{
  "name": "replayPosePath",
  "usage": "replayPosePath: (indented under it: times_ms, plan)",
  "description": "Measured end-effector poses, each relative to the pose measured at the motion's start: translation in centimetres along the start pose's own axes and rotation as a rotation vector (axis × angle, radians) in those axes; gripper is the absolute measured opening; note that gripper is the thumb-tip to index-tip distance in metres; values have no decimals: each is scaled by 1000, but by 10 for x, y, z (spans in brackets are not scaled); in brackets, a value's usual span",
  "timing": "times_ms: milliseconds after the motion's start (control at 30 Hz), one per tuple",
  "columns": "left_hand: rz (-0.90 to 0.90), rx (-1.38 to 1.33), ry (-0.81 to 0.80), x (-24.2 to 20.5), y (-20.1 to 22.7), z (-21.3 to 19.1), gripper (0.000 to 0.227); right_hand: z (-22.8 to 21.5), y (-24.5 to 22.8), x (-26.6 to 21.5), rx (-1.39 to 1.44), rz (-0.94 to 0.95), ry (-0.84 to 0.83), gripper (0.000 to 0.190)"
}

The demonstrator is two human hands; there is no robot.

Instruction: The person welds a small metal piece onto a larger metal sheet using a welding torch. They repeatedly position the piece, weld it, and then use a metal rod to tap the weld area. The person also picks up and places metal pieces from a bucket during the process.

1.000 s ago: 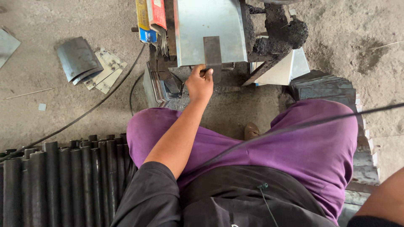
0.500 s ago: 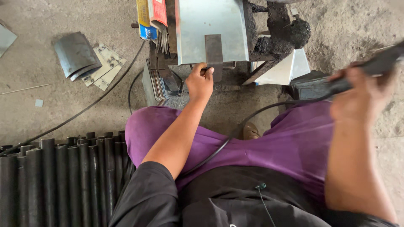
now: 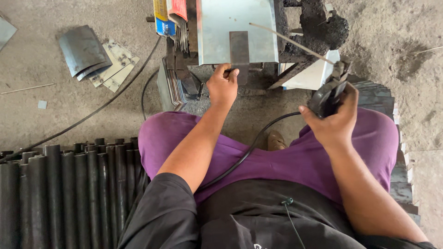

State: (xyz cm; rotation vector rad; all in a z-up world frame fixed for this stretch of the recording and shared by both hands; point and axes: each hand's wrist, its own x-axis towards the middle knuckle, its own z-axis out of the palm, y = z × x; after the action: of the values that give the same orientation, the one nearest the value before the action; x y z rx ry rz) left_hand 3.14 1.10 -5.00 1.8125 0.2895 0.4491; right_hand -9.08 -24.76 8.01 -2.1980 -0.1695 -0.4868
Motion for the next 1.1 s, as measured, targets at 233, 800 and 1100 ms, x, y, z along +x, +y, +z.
replayPosePath:
  times_ms: [233,800,1100]
  plan:
    - [-25,25,-3,0,0,1,23,7,-1,0,102,59,-6,80]
    - [-30,61,-20,2,1,-2,24,7,-23,2,-230,-40,-6,87]
    - [-19,69,-23,2,5,-3,21,17,-26,-1,-275,-119,-4,88]
